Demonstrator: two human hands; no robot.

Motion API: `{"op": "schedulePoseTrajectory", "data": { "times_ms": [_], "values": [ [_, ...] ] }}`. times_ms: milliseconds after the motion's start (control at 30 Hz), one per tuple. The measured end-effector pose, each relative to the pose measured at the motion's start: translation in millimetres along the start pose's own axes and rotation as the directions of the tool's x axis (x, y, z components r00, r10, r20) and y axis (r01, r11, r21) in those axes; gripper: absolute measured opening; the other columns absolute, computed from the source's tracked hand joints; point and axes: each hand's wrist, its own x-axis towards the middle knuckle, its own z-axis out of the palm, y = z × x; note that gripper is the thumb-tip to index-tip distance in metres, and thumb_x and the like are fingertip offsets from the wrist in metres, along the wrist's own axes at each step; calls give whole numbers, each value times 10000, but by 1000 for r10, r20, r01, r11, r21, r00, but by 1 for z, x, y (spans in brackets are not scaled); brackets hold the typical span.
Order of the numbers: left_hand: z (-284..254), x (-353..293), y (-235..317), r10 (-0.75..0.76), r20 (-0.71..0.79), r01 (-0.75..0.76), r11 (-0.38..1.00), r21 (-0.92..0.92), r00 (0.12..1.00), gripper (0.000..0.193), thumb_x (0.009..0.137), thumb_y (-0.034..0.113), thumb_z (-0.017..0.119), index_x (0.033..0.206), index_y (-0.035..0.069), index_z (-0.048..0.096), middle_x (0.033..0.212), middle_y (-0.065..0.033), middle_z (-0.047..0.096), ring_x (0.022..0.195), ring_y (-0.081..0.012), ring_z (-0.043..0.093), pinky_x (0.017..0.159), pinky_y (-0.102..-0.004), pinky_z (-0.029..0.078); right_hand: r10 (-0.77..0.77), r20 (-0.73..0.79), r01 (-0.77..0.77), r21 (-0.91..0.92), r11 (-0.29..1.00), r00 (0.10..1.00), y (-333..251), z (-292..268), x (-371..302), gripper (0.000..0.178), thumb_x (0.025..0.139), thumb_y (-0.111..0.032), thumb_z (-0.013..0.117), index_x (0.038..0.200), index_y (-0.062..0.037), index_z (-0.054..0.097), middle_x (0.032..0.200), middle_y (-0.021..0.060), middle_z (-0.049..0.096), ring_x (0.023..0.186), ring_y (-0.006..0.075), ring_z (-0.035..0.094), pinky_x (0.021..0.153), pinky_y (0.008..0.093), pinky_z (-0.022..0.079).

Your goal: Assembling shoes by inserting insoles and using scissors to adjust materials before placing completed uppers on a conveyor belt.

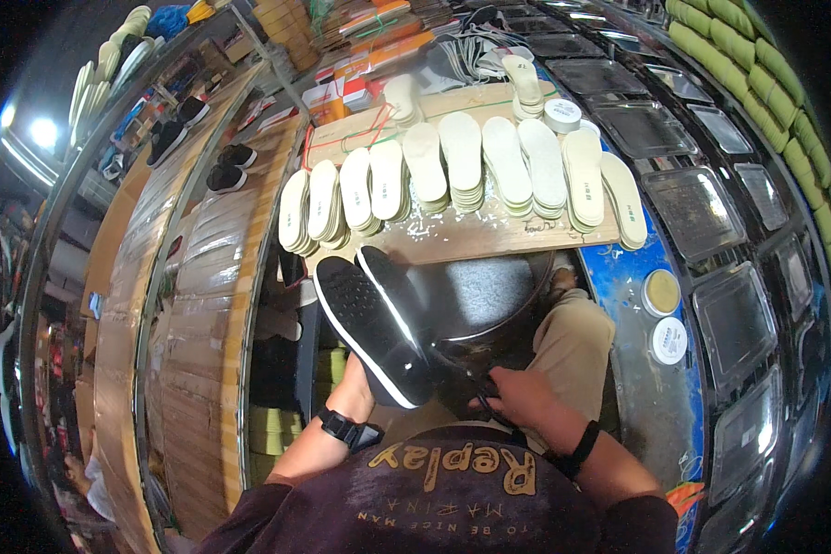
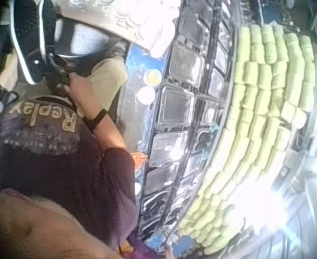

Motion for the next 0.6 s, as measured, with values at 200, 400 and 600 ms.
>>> {"op": "schedulePoseTrajectory", "data": {
  "times_ms": [200, 400, 600],
  "values": [
    [-14, 8, -20, 32, -100, -39, 997, -63, 994, 233, 968, 209, 470, 1027, 5, 565, 884, -93, 624, 749, -179, 629, 643, -285, 539, -74, 0, 74, -31, 997, 997, -11, 3, 5, 628, 745, -630, 637, 879, -18, 589, 768, 187, 646, 749, 385, 638, 662, 466, 496],
    [-32, 16, -25, 55, -50, -57, 997, -51, 997, 208, 972, 168, 454, 1046, 3, 557, 907, -99, 624, 760, -186, 631, 663, -296, 545, 13, 2, -13, -57, 998, 1000, -3, -9, 2, 646, 737, -635, 639, 869, -4, 596, 792, 200, 646, 761, 384, 641, 667, 457, 500],
    [-26, 14, -32, 30, -130, -38, 998, -57, 991, 200, 971, 155, 451, 1043, 2, 556, 899, -105, 626, 763, -203, 637, 661, -303, 548, -83, 41, 86, -80, 993, 996, -12, 0, 5, 653, 760, -648, 605, 904, -11, 592, 798, 199, 649, 779, 390, 641, 674, 461, 500]
  ]
}}
